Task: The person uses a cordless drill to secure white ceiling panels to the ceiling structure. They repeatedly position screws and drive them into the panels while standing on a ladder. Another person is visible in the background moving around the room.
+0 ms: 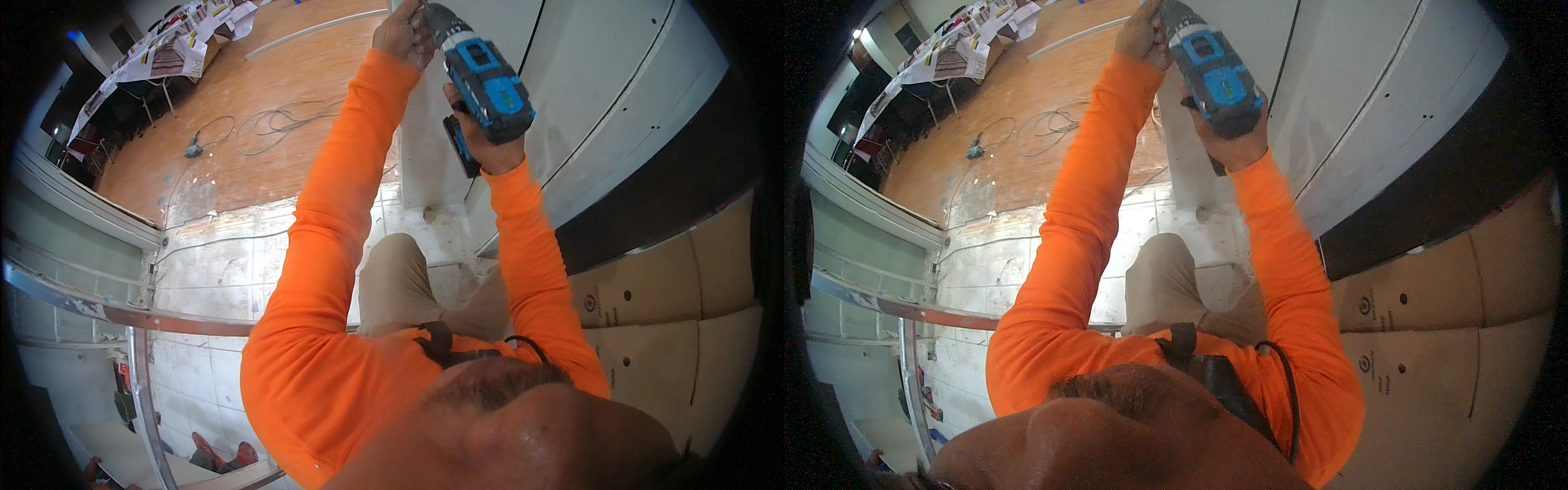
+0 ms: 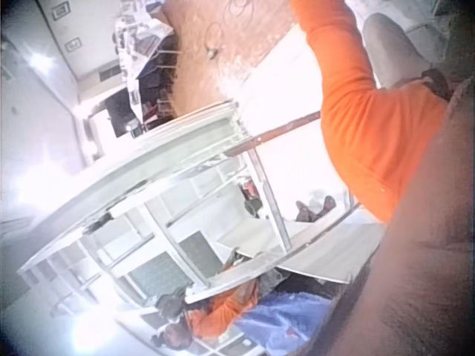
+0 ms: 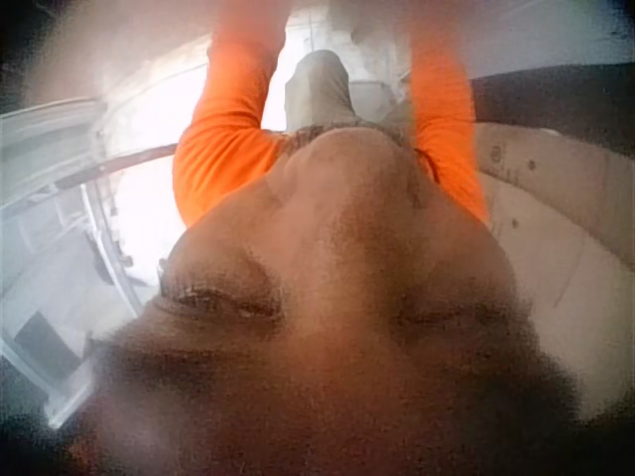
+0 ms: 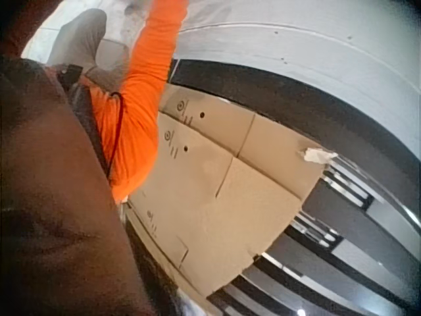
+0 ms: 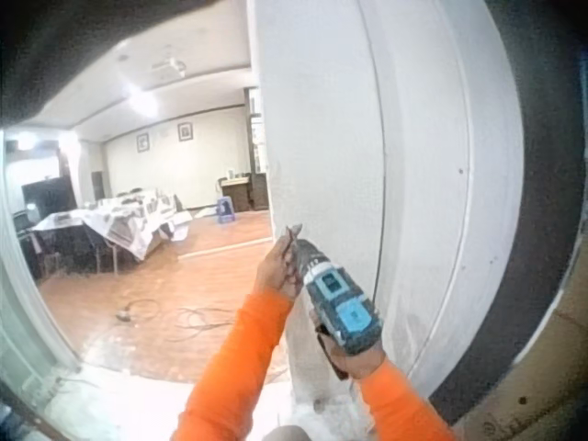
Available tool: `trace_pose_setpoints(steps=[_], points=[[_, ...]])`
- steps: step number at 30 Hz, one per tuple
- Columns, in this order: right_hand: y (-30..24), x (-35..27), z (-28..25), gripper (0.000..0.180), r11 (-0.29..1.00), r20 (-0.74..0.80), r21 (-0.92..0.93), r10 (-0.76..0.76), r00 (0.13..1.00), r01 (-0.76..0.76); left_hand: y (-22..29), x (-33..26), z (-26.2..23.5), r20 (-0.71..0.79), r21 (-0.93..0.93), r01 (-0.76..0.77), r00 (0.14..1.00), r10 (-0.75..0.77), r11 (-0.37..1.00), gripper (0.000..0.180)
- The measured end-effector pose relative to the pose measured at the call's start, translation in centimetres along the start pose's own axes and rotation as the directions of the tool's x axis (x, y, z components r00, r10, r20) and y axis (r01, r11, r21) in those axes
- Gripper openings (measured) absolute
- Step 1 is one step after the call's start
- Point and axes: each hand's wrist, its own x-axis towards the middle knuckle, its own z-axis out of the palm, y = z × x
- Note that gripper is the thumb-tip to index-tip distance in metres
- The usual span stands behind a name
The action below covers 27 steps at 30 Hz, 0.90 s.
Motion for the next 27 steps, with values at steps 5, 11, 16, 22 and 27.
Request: trace_pose_setpoints(steps=[5, 11, 16, 22, 27], points=[[-0.1, 2.1, -0.3, 0.022, 0.991, 0.012, -0.009, 0.137, 0.99, -0.137, 1.1, 1.2, 0.4, -0.005, 0.081, -0.014, 1.0, 0.014, 0.997, 0.042], [-0.5, 3.1, -0.2, 0.025, 0.98, 0.001, 0.028, 0.196, 0.981, -0.196, 1.2, 1.3, 1.8, -0.101, 0.033, 0.051, 0.994, -0.048, 0.998, 0.04], [-2.5, 4.3, 0.5, 0.024, 0.973, 0.019, -0.021, 0.232, 0.972, -0.232, 1.9, 2.6, -0.2, -0.054, 0.048, 0.075, 0.996, -0.072, 0.996, 0.039], [-2.9, 4.6, 0.3, 0.021, 0.973, 0.019, -0.045, 0.226, 0.974, -0.225, 2.1, 2.7, -1.1, 0.056, 0.061, 0.035, 0.998, -0.038, 0.998, 0.035], [-2.0, 5.1, -0.6, 0.019, 0.992, 0.03, -0.014, 0.125, 0.992, -0.125, 1.7, 2.6, -1.1, -0.017, 0.032, 0.013, 1.0, -0.013, 0.999, 0.037]])
